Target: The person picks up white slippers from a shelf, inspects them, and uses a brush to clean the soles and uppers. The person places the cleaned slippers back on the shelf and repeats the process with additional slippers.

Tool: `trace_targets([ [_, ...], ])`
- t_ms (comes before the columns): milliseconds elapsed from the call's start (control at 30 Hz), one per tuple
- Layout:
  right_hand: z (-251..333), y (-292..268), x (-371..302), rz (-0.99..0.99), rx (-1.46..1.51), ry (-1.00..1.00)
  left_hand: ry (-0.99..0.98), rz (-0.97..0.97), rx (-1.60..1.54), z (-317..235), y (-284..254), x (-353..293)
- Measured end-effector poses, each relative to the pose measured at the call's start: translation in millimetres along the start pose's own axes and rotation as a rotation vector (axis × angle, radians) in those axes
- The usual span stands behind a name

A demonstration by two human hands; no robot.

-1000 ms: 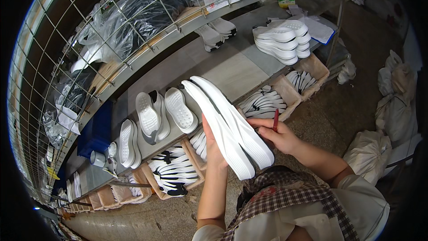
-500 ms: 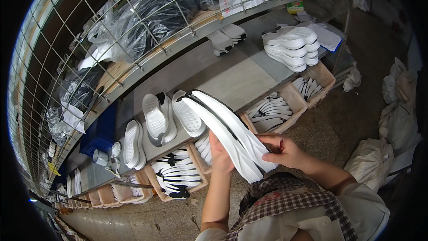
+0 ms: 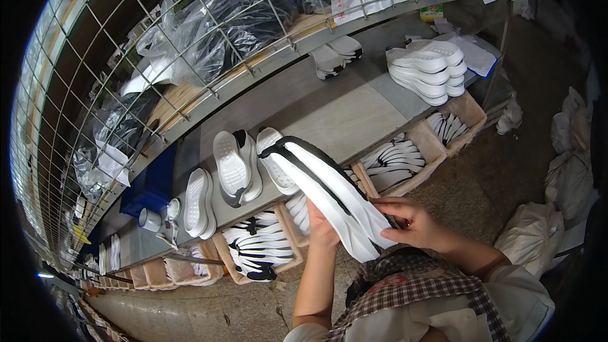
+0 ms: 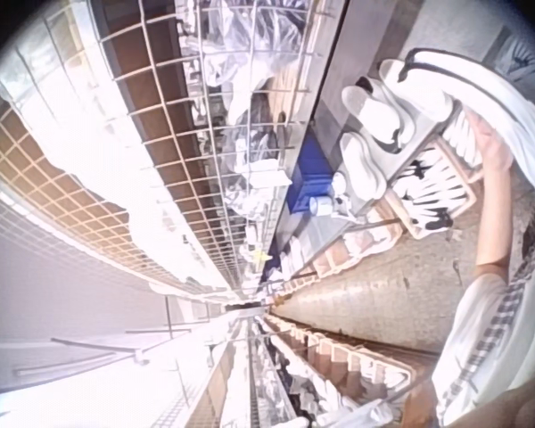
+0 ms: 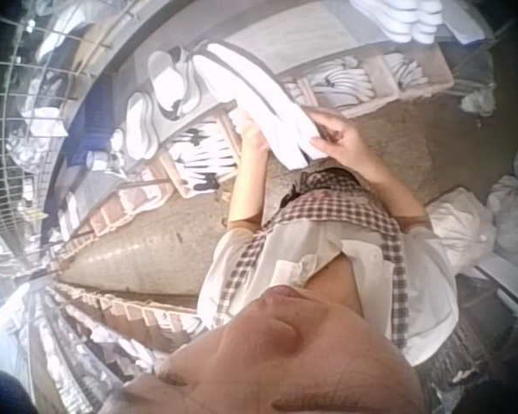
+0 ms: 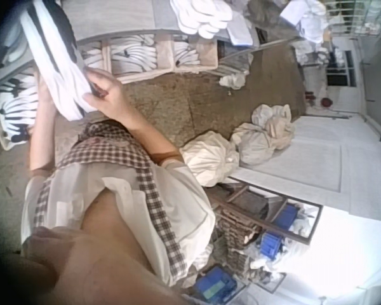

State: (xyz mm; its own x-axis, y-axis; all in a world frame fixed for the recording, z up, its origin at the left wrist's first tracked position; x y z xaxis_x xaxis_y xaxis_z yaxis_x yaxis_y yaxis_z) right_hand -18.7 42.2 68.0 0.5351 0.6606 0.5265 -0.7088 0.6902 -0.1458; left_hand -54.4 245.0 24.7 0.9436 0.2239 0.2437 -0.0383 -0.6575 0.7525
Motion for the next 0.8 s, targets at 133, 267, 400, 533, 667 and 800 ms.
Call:
trace_targets([
  [133,-1.0,1.0,-0.6,-0.001,-0.045,-0.012,0.061,0.02,0.052,-7.1,14.8,0.8],
  [267,-9.4,3.4,-2.8,0.008,-0.006,0.042,-0.071,0.092,-0.043,-7.0,17.8,1.3],
  [400,-12.5,2.6,0.6,-0.084,0.088,0.044,-0.218,0.215,-0.018,-8.5,5.3,1.6],
  [533,7.0,-8.2,19.7,-0.216,0.064,0.196,-0.13,-0.168,0.217,-2.6,-5.2,-2.1],
  [667,44.3,-16.6,43.7,0.039,0.12,0.465,0.027,-0.283,0.47,9.5,-4.2,-0.2],
  [800,48.1,-9.7,75.5,0.112,-0.018,0.46,0.006,-0.335,0.558,16.2,-2.0,-2.3],
])
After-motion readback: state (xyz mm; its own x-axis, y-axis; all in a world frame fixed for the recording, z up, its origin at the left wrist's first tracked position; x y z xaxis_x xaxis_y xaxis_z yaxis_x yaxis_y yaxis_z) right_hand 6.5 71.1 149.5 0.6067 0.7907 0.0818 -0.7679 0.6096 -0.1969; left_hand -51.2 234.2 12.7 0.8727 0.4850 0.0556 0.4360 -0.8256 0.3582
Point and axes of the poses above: each hand's wrist, its own x-axis towards the middle knuckle, its own y-axis out of the palm, z = x × y, the point moved 1 cm from there along x, towards the middle knuckle, and after that the axes turned 6 degrees about -y, right-handed, at the moved point
